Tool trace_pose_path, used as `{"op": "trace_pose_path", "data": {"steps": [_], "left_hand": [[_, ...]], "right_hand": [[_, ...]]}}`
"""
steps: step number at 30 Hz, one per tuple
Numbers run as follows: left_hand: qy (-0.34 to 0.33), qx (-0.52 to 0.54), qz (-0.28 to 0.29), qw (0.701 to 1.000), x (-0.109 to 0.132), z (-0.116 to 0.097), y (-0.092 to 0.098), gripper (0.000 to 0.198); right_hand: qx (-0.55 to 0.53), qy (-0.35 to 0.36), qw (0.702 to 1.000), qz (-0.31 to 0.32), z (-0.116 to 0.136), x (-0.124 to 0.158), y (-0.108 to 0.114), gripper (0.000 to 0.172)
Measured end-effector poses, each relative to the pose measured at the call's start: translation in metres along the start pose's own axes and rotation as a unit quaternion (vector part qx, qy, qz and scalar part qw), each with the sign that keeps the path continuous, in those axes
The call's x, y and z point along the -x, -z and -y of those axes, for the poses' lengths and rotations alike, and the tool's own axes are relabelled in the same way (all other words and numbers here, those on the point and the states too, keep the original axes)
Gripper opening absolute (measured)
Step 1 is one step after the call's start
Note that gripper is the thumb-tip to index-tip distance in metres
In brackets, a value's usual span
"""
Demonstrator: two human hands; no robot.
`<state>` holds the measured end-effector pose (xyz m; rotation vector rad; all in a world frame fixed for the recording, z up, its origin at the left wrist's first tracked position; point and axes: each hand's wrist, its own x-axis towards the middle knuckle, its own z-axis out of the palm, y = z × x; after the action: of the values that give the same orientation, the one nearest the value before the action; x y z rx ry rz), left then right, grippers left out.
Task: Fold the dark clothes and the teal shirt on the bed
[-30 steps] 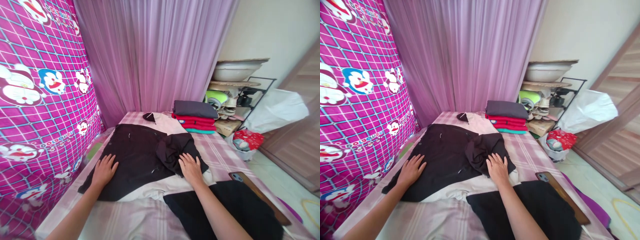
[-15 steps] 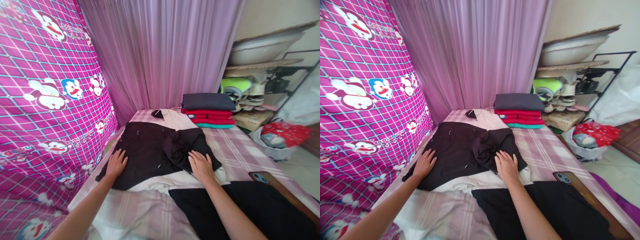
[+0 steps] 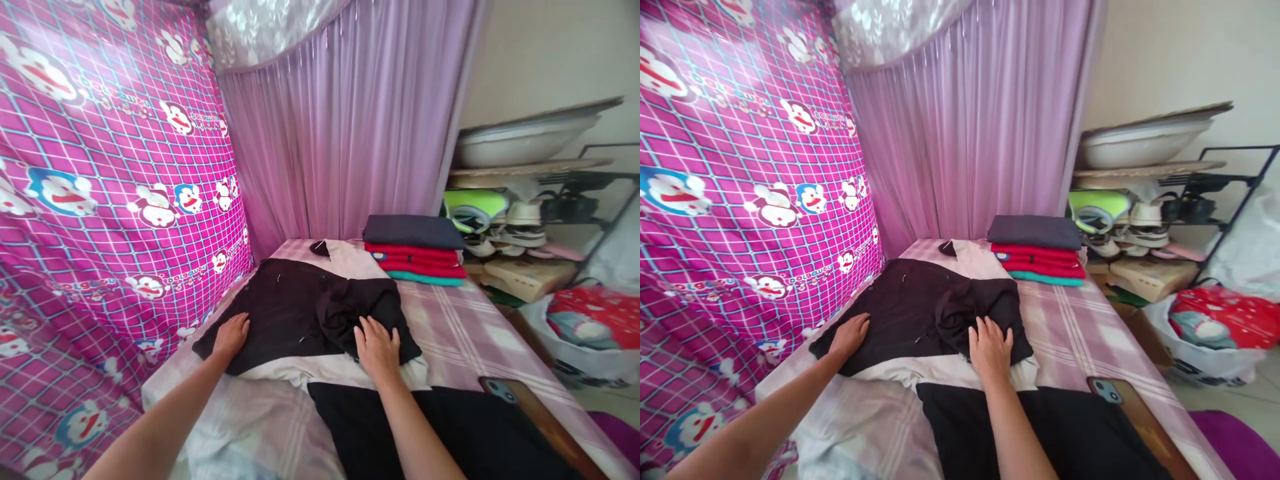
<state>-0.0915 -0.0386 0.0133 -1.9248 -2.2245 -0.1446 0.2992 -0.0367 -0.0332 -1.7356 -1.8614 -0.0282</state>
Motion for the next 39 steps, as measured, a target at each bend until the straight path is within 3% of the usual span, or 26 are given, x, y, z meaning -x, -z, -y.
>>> {"op": "trace_pose_path", "data": {"steps": [13, 29, 39], "left_hand": [[0.014, 0.019, -0.024, 0.999, 0.006, -0.001, 0.001, 0.041], [0.002, 0.069, -0.002, 0.998, 0.007, 0.000, -0.012, 0.050], [0.008, 0.060, 0.002, 0.998, 0.012, -0.006, -0.009, 0.051]], "right_hand": [[-0.004, 0.001, 0.999, -0.043, 0.004, 0.005, 0.001, 0.049], [0.094, 0.009, 0.995, -0.007, 0.003, 0.004, 0.004, 0.041], [0.130, 0.033, 0.989, -0.057, -0.004, 0.003, 0.000, 0.041]]}}
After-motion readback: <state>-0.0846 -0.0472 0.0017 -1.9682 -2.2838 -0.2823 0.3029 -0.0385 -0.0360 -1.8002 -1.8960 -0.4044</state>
